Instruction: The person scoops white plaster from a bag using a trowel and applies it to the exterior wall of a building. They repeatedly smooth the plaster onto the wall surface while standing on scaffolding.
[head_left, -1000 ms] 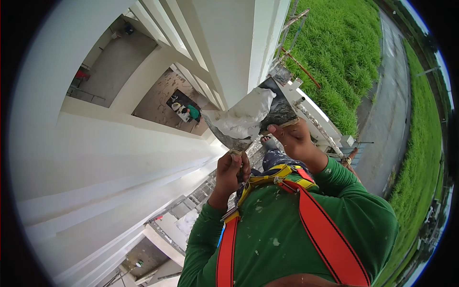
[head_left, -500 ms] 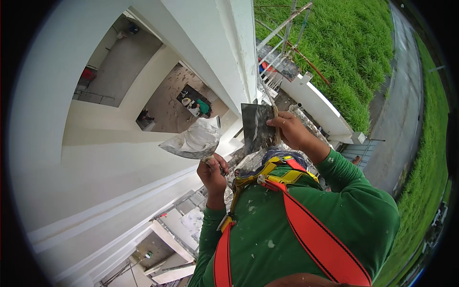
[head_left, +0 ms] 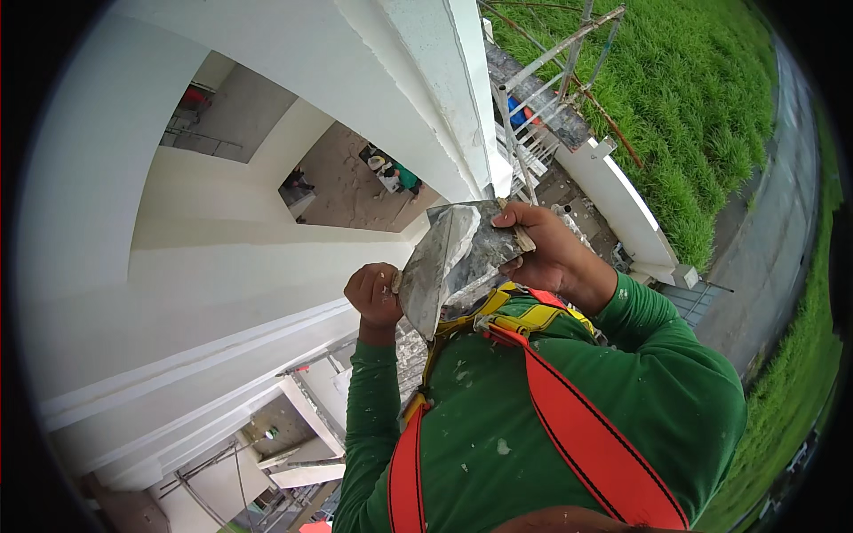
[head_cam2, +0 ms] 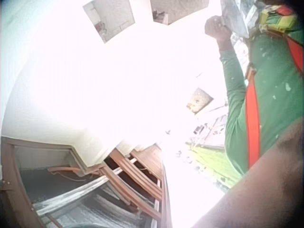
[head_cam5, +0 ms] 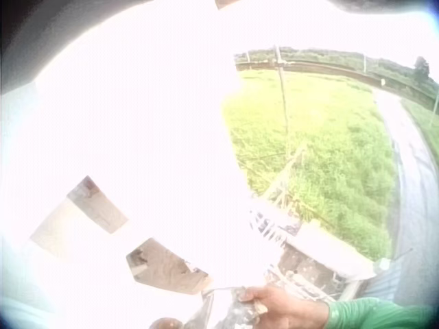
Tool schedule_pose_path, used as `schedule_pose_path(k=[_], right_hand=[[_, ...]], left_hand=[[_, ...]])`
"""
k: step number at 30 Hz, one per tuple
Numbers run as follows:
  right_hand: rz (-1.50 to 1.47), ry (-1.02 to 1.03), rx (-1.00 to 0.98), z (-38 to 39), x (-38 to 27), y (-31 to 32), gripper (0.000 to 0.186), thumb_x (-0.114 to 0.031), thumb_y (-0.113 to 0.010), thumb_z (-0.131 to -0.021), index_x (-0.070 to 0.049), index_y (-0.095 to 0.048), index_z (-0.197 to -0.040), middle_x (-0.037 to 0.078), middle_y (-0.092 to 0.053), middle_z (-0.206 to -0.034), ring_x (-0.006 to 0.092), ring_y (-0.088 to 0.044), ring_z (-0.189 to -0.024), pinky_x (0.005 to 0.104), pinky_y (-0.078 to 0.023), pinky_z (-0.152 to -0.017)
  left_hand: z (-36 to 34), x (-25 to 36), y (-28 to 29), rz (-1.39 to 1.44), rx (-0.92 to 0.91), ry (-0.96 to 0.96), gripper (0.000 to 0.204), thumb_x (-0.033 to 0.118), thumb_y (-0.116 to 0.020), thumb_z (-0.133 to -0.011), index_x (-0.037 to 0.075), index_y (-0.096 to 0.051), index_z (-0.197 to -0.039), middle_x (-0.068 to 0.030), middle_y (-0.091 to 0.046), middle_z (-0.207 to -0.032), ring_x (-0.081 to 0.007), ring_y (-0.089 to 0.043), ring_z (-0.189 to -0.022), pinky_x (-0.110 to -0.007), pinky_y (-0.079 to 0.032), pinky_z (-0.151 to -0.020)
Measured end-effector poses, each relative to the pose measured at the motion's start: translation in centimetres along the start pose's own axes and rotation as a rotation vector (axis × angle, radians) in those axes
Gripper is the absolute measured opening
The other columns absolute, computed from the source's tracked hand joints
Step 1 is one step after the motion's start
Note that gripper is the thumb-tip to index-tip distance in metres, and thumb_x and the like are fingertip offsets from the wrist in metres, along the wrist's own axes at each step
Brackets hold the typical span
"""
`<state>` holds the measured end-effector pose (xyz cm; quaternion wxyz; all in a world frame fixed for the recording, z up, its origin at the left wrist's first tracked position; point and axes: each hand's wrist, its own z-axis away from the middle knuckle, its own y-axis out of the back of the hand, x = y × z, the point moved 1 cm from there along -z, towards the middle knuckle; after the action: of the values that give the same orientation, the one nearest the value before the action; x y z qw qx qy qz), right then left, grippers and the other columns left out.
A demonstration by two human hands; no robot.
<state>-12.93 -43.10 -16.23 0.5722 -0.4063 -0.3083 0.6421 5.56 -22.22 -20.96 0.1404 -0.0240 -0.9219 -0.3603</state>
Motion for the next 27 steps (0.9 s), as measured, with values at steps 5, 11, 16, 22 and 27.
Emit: schedule_pose_path(k=[5,11,16,22,27], right_hand=[[0.076,0.225,-0.077,0.2,-4.8,-3.7,0.023,-0.012,-0.052,-0.092,-0.002,-0.057,-0.112,0.009,-0.068,-0.096,0.019,-0.067,-0.073,0.0325,-0.053,-0.06],[0.352,0.893,-0.256,3.1,-13.6,-11.2,0.017,-0.005,-0.052,-0.095,0.001,-0.059,-0.109,0.013,-0.067,-0.101,0.021,-0.067,-0.083,0.0369,-0.054,-0.073],[0.537,1.445,-0.408,8.2,-19.6,-21.7,0.018,-0.005,-0.057,-0.094,0.003,-0.061,-0.11,0.009,-0.068,-0.101,0.0163,-0.066,-0.09,0.032,-0.052,-0.079],[1.705,2.443,0.16,19.4,-22.1,-41.7,0.029,-0.016,-0.056,-0.099,-0.001,-0.056,-0.124,0.015,-0.069,-0.097,0.0275,-0.068,-0.094,0.0388,-0.052,-0.079],[1.971,2.934,0.59,23.1,-27.9,-54.7,0.041,-0.015,-0.061,-0.09,-0.009,-0.058,-0.131,0.02,-0.067,-0.109,0.0394,-0.064,-0.094,0.0464,-0.054,-0.084]], left_hand=[[1.7,-1.3,1.0,0.059,0.167,0.23,0.017,0.006,-0.07,-0.076,0.005,-0.053,-0.073,-0.0073,-0.06,-0.07,-0.0224,-0.061,-0.061,-0.031,-0.047,-0.054],[4.8,0.8,-1.5,0.145,0.33,0.533,0.05,0.026,-0.051,-0.101,0.004,-0.043,-0.057,-0.004,-0.045,-0.05,-0.0155,-0.046,-0.045,-0.031,-0.033,-0.046],[4.8,2.0,-1.9,0.102,0.218,0.596,0.029,0.01,-0.057,-0.087,0.002,-0.049,-0.06,-0.0143,-0.049,-0.053,-0.0343,-0.051,-0.046,-0.041,-0.034,-0.046],[9.4,0.9,-2.6,0.075,0.502,0.445,0.026,0.028,-0.057,-0.097,0.004,-0.065,-0.101,-0.0107,-0.059,-0.065,-0.0232,-0.058,-0.056,-0.037,-0.047,-0.053],[10.0,0.8,-3.8,0.286,0.188,0.722,0.029,0.018,-0.062,-0.095,0.005,-0.066,-0.12,-0.0119,-0.06,-0.066,-0.0184,-0.062,-0.058,-0.034,-0.051,-0.056]])
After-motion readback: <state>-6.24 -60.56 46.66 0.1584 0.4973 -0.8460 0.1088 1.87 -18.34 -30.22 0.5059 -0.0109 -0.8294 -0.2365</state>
